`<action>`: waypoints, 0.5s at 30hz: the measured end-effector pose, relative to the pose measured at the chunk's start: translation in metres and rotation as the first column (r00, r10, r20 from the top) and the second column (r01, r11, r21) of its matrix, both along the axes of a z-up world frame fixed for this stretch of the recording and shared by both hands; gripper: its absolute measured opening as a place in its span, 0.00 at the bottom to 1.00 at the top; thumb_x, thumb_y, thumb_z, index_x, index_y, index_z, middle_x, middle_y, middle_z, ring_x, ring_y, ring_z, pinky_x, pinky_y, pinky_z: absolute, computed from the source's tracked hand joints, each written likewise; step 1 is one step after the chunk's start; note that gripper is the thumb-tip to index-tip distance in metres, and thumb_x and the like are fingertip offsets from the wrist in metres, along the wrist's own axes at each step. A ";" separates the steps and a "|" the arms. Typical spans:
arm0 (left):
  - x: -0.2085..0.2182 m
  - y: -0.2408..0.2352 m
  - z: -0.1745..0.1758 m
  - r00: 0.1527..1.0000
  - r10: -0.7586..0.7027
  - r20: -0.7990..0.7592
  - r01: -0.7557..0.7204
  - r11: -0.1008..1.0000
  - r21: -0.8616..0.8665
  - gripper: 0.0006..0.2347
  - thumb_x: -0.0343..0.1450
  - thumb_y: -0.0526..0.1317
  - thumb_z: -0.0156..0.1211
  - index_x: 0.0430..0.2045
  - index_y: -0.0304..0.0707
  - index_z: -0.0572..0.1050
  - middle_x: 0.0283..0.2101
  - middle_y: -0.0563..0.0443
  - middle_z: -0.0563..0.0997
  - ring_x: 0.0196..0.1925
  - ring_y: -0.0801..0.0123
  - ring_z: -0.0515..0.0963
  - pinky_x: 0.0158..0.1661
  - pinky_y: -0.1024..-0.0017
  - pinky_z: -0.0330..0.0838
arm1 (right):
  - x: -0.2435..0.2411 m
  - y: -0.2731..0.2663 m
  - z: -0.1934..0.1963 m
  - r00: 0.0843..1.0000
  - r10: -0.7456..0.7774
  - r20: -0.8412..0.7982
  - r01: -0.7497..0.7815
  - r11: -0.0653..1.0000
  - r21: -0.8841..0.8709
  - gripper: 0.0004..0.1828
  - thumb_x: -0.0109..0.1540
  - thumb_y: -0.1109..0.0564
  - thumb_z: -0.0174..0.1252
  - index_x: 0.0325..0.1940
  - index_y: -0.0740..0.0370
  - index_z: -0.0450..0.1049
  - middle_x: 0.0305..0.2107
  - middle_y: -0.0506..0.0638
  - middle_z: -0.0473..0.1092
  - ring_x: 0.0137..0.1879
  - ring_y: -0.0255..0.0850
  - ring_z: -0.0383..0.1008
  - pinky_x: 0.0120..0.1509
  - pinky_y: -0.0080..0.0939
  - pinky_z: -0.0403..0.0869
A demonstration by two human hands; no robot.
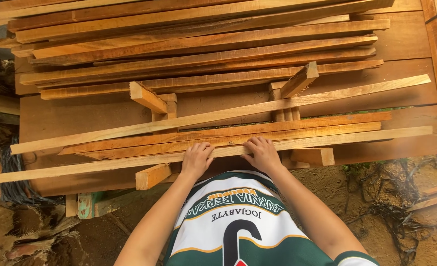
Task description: The person arranges and stacks long wooden planks on a wooden workbench. They pick up planks from a pile, align them, and place them onto a support structure, occasionally moving bundles of wood to organize the workspace.
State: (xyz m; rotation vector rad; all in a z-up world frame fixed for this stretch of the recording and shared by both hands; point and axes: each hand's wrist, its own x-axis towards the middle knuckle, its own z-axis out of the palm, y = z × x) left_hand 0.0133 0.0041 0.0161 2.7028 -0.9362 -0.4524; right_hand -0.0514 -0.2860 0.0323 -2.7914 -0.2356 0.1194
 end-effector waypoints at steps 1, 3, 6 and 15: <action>0.000 0.000 0.001 1.000 0.004 -0.001 -0.004 1.000 0.002 0.18 0.66 0.46 0.67 0.50 0.54 0.77 0.53 0.61 0.75 0.59 0.67 0.73 0.52 0.66 0.69 | -0.001 0.000 0.003 1.000 0.004 -0.001 -0.004 1.000 0.002 0.22 0.54 0.41 0.68 0.50 0.45 0.76 0.42 0.41 0.71 0.55 0.41 0.72 0.55 0.44 0.67; 0.000 -0.004 0.002 1.000 0.012 0.002 -0.012 1.000 -0.023 0.18 0.65 0.47 0.67 0.50 0.54 0.77 0.53 0.61 0.76 0.59 0.67 0.73 0.52 0.65 0.69 | -0.005 -0.003 0.009 0.999 -0.022 0.040 0.022 1.000 0.011 0.21 0.57 0.40 0.66 0.51 0.43 0.75 0.44 0.40 0.71 0.57 0.39 0.71 0.57 0.43 0.66; 0.002 -0.008 0.001 0.999 0.033 0.012 -0.033 0.999 -0.021 0.17 0.66 0.47 0.67 0.49 0.54 0.78 0.52 0.61 0.76 0.59 0.67 0.73 0.53 0.65 0.68 | -0.004 -0.003 0.003 0.998 -0.036 0.056 0.035 0.999 0.025 0.21 0.57 0.41 0.67 0.52 0.44 0.76 0.44 0.41 0.72 0.57 0.40 0.71 0.58 0.44 0.66; -0.002 -0.004 -0.005 0.991 0.064 -0.115 -0.065 0.998 -0.011 0.17 0.67 0.46 0.67 0.51 0.52 0.77 0.52 0.59 0.76 0.62 0.66 0.70 0.54 0.64 0.67 | -0.009 0.001 -0.011 0.998 -0.058 0.032 0.057 0.998 0.027 0.22 0.54 0.42 0.69 0.50 0.44 0.76 0.44 0.40 0.71 0.57 0.40 0.70 0.59 0.45 0.65</action>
